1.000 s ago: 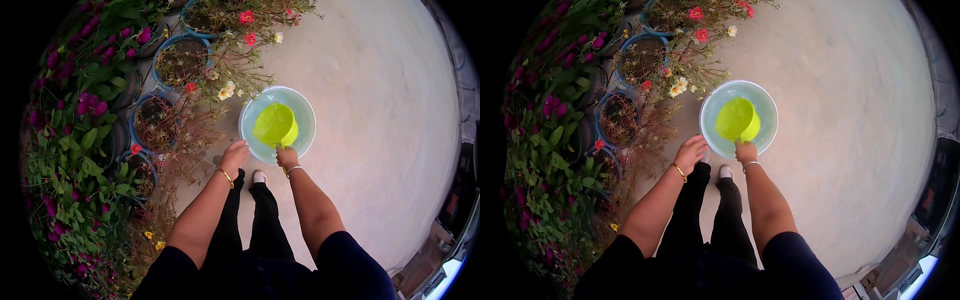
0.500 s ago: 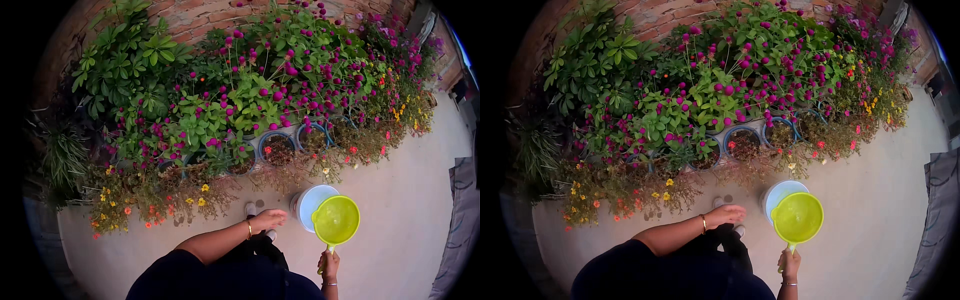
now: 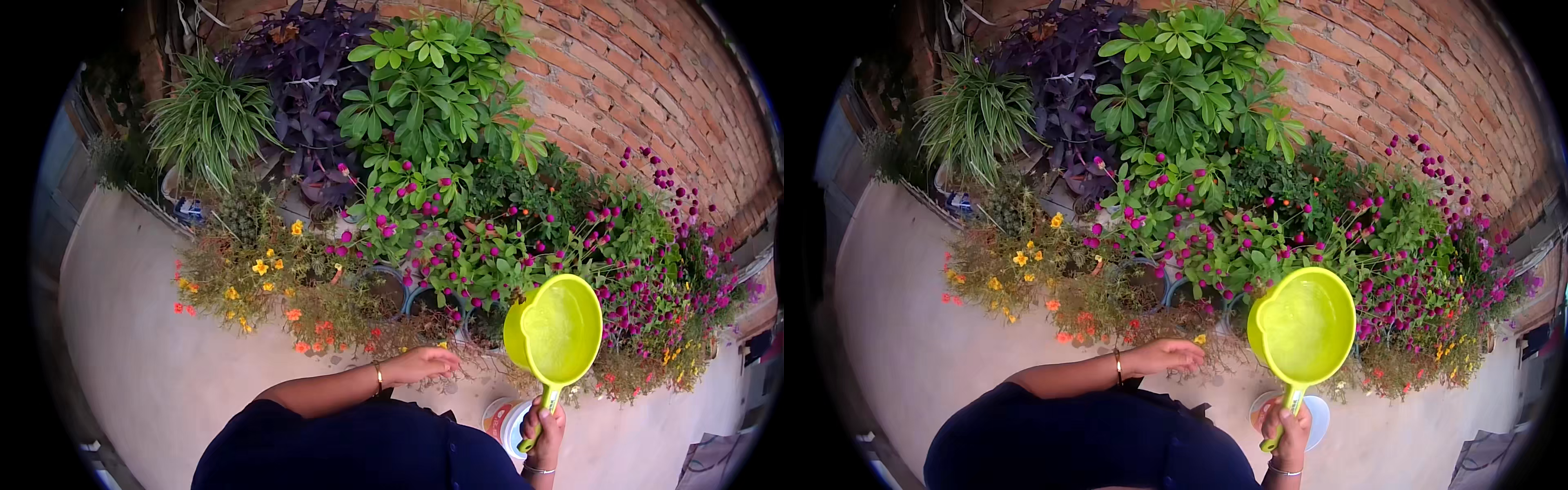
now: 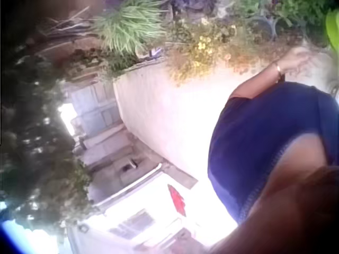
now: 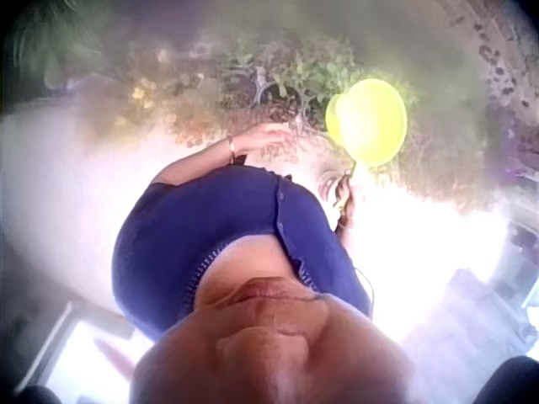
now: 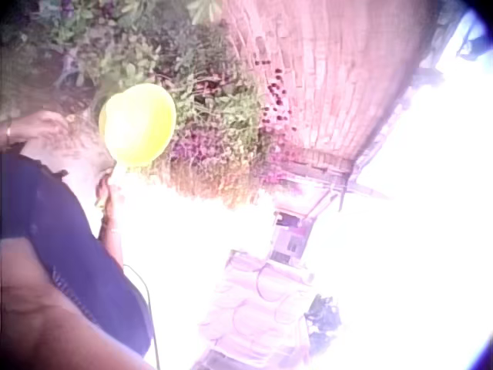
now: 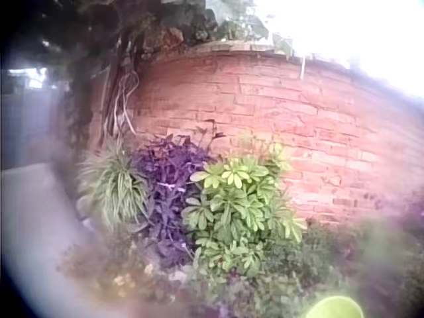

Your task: The person waters potted plants using a green scoop to pour water from a white bucket over the soil and leaves of various plants in a courtyard area.

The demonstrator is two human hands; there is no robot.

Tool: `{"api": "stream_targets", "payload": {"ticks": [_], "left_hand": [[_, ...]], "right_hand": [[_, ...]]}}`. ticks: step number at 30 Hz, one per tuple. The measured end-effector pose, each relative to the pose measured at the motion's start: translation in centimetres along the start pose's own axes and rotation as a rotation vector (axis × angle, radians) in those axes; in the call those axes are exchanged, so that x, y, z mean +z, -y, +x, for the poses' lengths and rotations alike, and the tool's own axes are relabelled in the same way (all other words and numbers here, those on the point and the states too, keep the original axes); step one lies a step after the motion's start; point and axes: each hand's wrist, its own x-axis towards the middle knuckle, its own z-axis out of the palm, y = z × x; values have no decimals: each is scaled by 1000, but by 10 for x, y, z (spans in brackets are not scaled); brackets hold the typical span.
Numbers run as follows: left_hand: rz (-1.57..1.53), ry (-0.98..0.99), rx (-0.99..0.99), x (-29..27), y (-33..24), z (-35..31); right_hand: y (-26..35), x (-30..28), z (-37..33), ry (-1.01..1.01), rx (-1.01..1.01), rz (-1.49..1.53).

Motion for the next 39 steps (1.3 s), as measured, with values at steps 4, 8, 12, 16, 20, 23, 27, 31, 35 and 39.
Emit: {"api": "stream_targets", "payload": {"ticks": [4, 8, 12, 16, 20, 23, 27, 31, 35, 39], "left_hand": [[17, -163, 107, -78, -39, -49], [-31, -409, 295, -134, -68, -86], [-191, -495, 279, -147, -57, -123], [-179, -504, 184, -186, -52, -154], [-183, -491, 186, -236, -63, -195], [-148, -438, 155, -281, -65, -231], [-55, -430, 141, -328, -83, -278], [-17, -371, 151, -352, -103, -296], [-2, -389, 242, -355, -119, -301], [-61, -537, 329, -373, -120, -337]], "right_hand": [[-8, 100, 68, 97, 104, 108], [-22, 185, 137, 263, 103, 121], [-33, 252, 183, 372, 82, 100], [-59, 307, 222, 390, 95, 106], [-94, 362, 244, 320, 100, 114], [-123, 395, 247, 255, 130, 101], [-154, 430, 257, 183, 133, 118], [-167, 441, 264, 148, 120, 97], [-189, 442, 278, 140, 102, 41], [-227, 488, 299, 189, 165, -21]]}}
